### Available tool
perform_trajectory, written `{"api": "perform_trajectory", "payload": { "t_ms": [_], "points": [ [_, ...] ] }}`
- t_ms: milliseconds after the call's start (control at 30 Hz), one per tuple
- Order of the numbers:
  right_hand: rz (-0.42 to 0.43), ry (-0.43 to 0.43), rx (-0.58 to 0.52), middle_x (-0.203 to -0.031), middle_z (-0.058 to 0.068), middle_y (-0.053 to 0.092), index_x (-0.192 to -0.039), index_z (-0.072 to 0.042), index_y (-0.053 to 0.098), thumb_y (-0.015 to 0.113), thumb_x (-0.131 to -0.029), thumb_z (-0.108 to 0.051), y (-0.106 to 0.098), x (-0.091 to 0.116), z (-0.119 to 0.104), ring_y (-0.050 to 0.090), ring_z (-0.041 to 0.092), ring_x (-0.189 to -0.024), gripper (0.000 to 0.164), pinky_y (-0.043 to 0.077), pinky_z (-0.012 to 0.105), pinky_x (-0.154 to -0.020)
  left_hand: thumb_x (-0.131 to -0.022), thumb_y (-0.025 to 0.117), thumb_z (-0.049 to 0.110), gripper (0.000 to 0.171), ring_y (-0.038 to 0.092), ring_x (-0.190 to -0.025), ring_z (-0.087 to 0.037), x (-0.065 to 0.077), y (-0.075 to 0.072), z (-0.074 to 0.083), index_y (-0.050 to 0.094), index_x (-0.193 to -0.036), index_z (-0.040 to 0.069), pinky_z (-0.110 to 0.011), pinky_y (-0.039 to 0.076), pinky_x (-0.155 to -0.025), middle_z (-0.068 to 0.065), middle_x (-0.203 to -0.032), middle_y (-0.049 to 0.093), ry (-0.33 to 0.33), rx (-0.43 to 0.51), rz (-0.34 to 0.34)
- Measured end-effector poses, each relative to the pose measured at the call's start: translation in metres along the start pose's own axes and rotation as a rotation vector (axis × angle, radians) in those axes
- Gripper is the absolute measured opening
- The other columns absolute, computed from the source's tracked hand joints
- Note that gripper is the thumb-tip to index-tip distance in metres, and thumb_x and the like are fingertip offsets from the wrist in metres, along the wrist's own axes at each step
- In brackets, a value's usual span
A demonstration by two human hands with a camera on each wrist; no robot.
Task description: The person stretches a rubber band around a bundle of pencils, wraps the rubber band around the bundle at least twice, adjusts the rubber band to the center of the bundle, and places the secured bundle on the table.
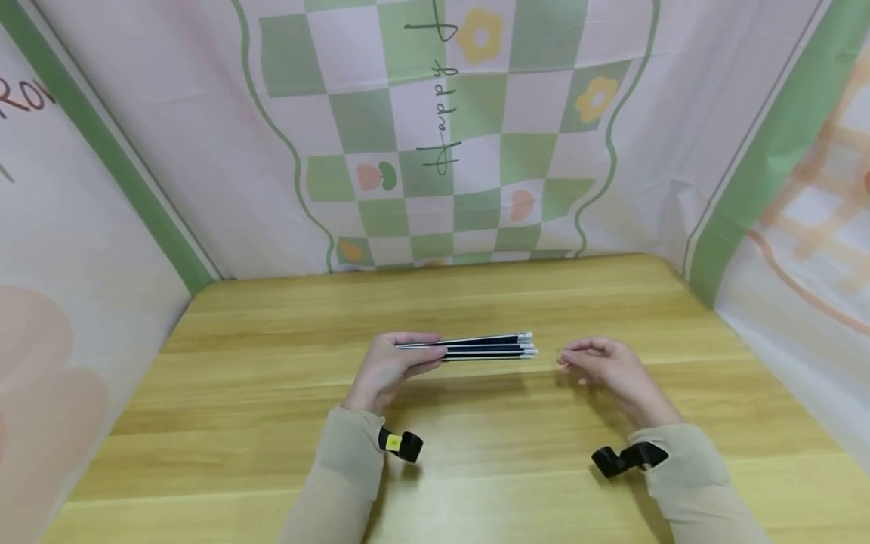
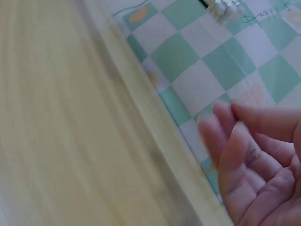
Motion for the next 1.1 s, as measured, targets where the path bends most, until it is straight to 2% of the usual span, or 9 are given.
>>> {"api": "perform_trajectory", "payload": {
  "t_ms": [100, 200, 333, 500, 567, 800, 933, 1000, 1100],
  "points": [
    [-0.091, -0.025, -0.134, -0.102, -0.009, 0.076, -0.112, -0.014, 0.07, 0.058, -0.1, -0.012, 0.012, 0.0, -0.005, 0.071, 0.01, -0.08, 0.017, 0.06, 0.02, -0.061, -0.084, 0.071, -0.01, 0.034, 0.073, -0.097, -0.025, 0.0, -0.001, 0.001, 0.066, -0.118, -0.012, -0.032, 0.062, -0.088, -0.023, -0.113, 0.071, 0.008, -0.002, 0.002],
    [-0.184, -0.057, -0.279, -0.113, -0.01, 0.074, -0.114, -0.02, 0.072, 0.048, -0.103, -0.005, 0.023, 0.002, -0.01, 0.072, 0.011, -0.08, 0.03, 0.059, 0.018, -0.058, -0.084, 0.071, -0.009, 0.035, 0.073, -0.098, -0.026, 0.001, -0.001, 0.0, 0.066, -0.118, -0.012, -0.032, 0.062, -0.088, -0.022, -0.112, 0.071, 0.005, -0.002, 0.001],
    [-0.199, -0.074, -0.419, -0.12, -0.009, 0.071, -0.12, -0.016, 0.07, 0.046, -0.1, 0.004, 0.027, 0.003, -0.015, 0.072, 0.01, -0.075, 0.037, 0.054, 0.014, -0.05, -0.083, 0.073, -0.009, 0.034, 0.073, -0.098, -0.027, 0.002, -0.001, 0.001, 0.067, -0.116, -0.011, -0.032, 0.062, -0.089, -0.022, -0.112, 0.071, 0.003, -0.001, 0.004],
    [-0.107, -0.049, -0.396, -0.11, -0.008, 0.075, -0.101, -0.016, 0.069, 0.056, -0.1, -0.004, 0.024, 0.002, -0.013, 0.067, 0.004, -0.061, 0.018, 0.042, 0.01, -0.038, -0.083, 0.073, -0.008, 0.032, 0.073, -0.098, -0.027, 0.002, -0.001, 0.003, 0.068, -0.115, -0.01, -0.031, 0.062, -0.089, -0.022, -0.114, 0.07, 0.01, -0.001, 0.008],
    [-0.103, -0.058, -0.358, -0.109, -0.01, 0.075, -0.097, -0.018, 0.07, 0.055, -0.102, -0.011, 0.026, 0.003, -0.015, 0.069, 0.004, -0.067, 0.017, 0.041, 0.009, -0.038, -0.084, 0.072, -0.008, 0.032, 0.073, -0.097, -0.026, 0.002, -0.001, 0.004, 0.068, -0.115, -0.01, -0.031, 0.062, -0.089, -0.022, -0.113, 0.07, 0.013, 0.002, 0.007],
    [-0.227, -0.164, -0.311, -0.123, -0.012, 0.067, -0.117, -0.017, 0.067, 0.042, -0.108, -0.019, 0.046, 0.004, -0.033, 0.069, 0.009, -0.106, 0.027, 0.062, 0.021, -0.066, -0.084, 0.072, -0.009, 0.032, 0.073, -0.097, -0.026, 0.001, -0.001, 0.006, 0.067, -0.116, -0.011, -0.032, 0.061, -0.09, -0.021, -0.11, 0.071, 0.02, 0.023, 0.001],
    [-0.265, -0.176, -0.275, -0.151, 0.015, 0.042, -0.134, -0.013, 0.052, 0.043, -0.107, -0.019, 0.058, 0.005, -0.04, 0.065, 0.01, -0.114, 0.029, 0.064, 0.036, -0.083, -0.084, 0.071, -0.01, 0.033, 0.074, -0.091, -0.02, 0.001, 0.0, 0.006, 0.065, -0.117, -0.012, -0.031, 0.061, -0.09, -0.02, -0.112, 0.07, 0.021, 0.035, -0.003],
    [-0.286, -0.182, -0.275, -0.155, 0.025, 0.029, -0.141, -0.011, 0.044, 0.045, -0.106, -0.017, 0.064, 0.006, -0.045, 0.064, 0.011, -0.116, 0.035, 0.063, 0.042, -0.087, -0.084, 0.071, -0.01, 0.034, 0.074, -0.089, -0.019, 0.001, 0.0, 0.006, 0.065, -0.118, -0.012, -0.031, 0.061, -0.09, -0.021, -0.112, 0.07, 0.021, 0.037, -0.003],
    [-0.319, -0.202, -0.305, -0.151, 0.018, 0.04, -0.146, -0.008, 0.038, 0.046, -0.105, -0.013, 0.071, 0.007, -0.052, 0.063, 0.014, -0.117, 0.041, 0.062, 0.045, -0.088, -0.084, 0.071, -0.01, 0.033, 0.074, -0.09, -0.019, 0.001, 0.0, 0.006, 0.066, -0.117, -0.012, -0.031, 0.061, -0.09, -0.02, -0.112, 0.071, 0.02, 0.035, -0.002]
  ]
}}
Point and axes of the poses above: each hand's wrist, its own x-axis away from the middle knuckle, its own y-axis out of the palm, z = x × y, the point moved 10 cm from there along -x, towards the middle knuckle
